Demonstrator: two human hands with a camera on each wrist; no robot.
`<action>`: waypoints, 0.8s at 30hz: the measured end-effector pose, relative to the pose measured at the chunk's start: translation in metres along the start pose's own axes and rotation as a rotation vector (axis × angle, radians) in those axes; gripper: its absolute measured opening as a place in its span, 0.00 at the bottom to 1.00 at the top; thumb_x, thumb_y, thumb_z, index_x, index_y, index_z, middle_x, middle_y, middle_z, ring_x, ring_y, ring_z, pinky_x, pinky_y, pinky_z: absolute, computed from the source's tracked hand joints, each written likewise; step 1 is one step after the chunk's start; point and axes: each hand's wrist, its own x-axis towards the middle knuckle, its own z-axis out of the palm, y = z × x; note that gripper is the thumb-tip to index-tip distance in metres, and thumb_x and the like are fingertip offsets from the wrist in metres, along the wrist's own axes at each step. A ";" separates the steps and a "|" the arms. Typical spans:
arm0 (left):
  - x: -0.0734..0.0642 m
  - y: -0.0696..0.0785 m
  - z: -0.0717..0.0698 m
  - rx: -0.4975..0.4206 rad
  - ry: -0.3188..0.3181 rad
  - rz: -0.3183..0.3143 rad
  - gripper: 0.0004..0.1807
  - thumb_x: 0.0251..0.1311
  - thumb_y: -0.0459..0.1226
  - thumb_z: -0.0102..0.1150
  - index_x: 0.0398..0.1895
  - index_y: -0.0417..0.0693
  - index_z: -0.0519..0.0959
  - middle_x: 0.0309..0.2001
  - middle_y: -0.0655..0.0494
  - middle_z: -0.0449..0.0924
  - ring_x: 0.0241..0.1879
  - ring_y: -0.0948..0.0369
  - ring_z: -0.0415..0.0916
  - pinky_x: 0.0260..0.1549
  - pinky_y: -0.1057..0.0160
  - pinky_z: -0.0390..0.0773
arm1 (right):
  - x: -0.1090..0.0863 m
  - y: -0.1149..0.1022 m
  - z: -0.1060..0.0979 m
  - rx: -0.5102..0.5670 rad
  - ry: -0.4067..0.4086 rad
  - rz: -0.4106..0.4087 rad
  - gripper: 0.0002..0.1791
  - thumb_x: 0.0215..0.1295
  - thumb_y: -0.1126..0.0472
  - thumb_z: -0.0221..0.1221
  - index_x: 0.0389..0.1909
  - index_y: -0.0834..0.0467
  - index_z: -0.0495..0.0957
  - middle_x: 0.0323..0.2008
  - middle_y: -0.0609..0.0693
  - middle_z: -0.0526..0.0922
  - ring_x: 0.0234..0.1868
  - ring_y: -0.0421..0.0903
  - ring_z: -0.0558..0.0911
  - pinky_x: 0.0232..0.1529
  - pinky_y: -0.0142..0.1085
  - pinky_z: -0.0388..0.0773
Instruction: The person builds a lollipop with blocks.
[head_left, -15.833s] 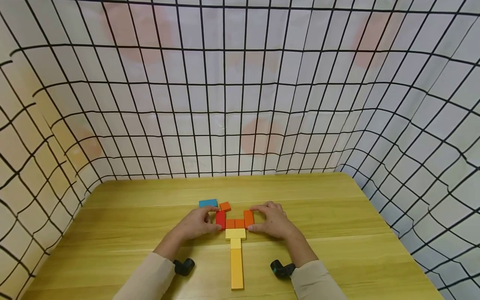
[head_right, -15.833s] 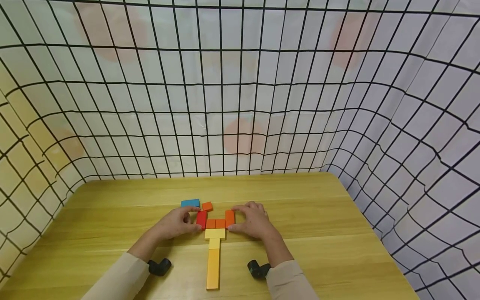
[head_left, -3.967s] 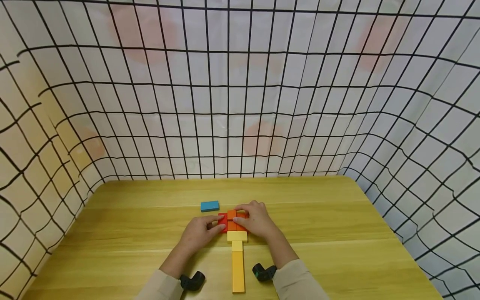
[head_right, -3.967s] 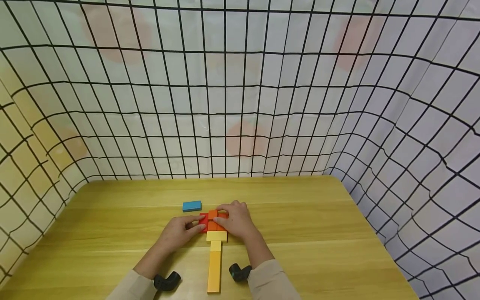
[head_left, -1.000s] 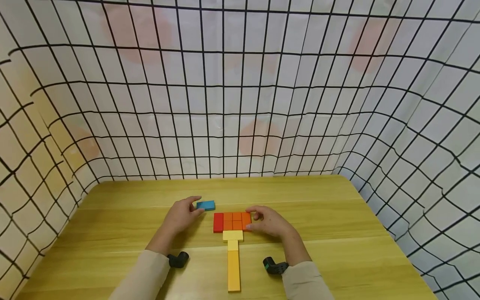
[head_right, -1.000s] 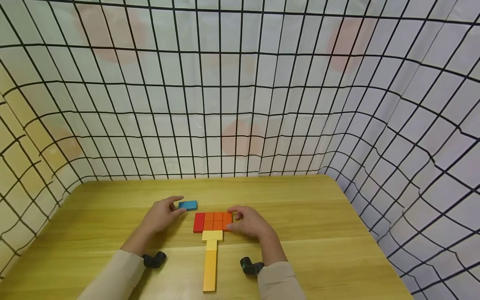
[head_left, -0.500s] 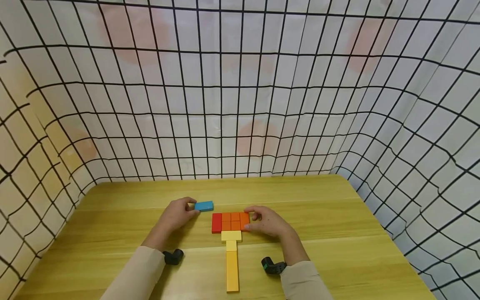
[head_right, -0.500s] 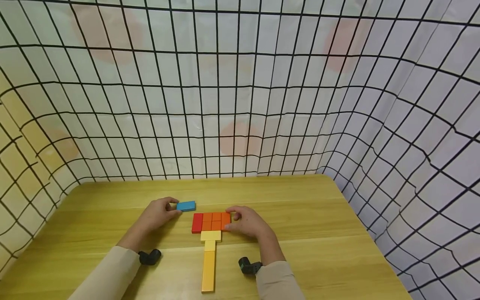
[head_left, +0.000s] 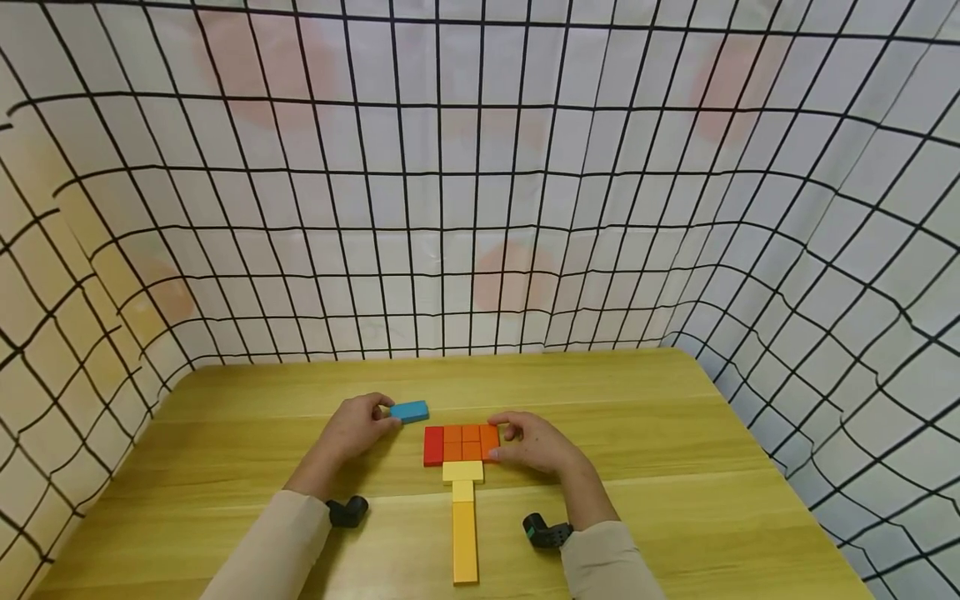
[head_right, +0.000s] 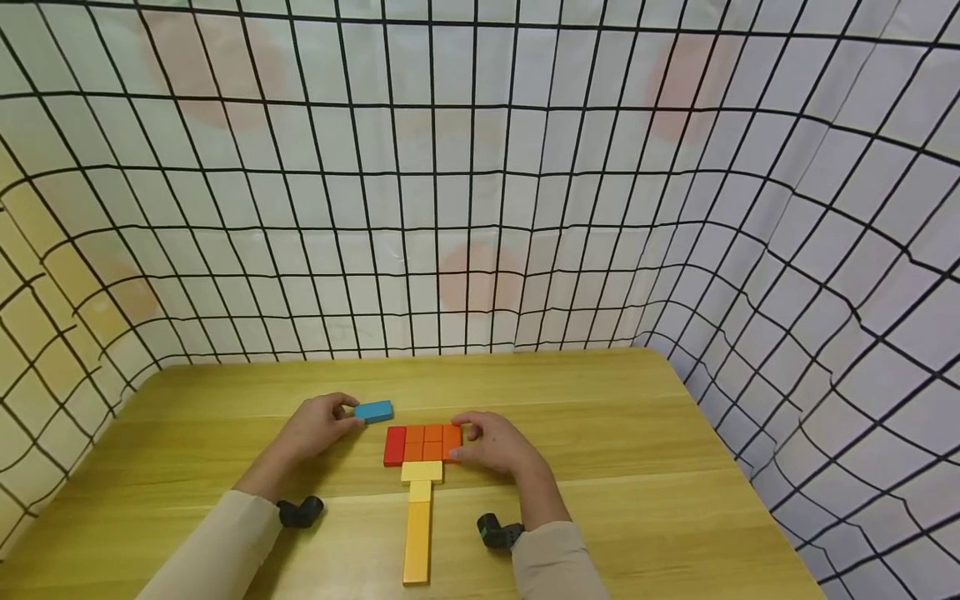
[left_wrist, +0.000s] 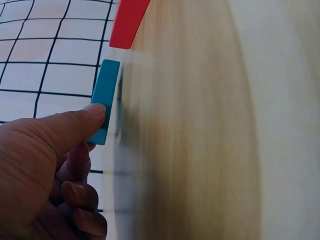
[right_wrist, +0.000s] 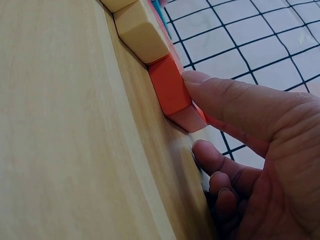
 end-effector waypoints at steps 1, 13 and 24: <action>0.000 0.000 0.000 -0.006 0.002 0.000 0.21 0.65 0.44 0.67 0.56 0.44 0.81 0.37 0.52 0.80 0.33 0.58 0.72 0.34 0.62 0.71 | 0.000 0.000 0.000 -0.001 0.000 0.001 0.28 0.62 0.52 0.71 0.64 0.48 0.78 0.42 0.50 0.75 0.41 0.47 0.72 0.45 0.43 0.69; 0.001 0.013 0.008 -0.043 0.014 0.074 0.19 0.65 0.43 0.68 0.55 0.45 0.82 0.33 0.55 0.78 0.30 0.60 0.70 0.32 0.64 0.70 | 0.003 0.001 0.002 0.007 0.005 0.005 0.28 0.62 0.52 0.72 0.63 0.48 0.78 0.41 0.50 0.75 0.41 0.47 0.72 0.46 0.42 0.69; 0.009 0.036 0.019 -0.136 -0.032 0.104 0.17 0.64 0.42 0.68 0.54 0.48 0.83 0.33 0.55 0.77 0.30 0.60 0.70 0.31 0.64 0.69 | 0.002 0.000 0.001 -0.003 0.010 0.014 0.28 0.62 0.52 0.72 0.63 0.48 0.78 0.41 0.50 0.75 0.41 0.47 0.72 0.45 0.42 0.69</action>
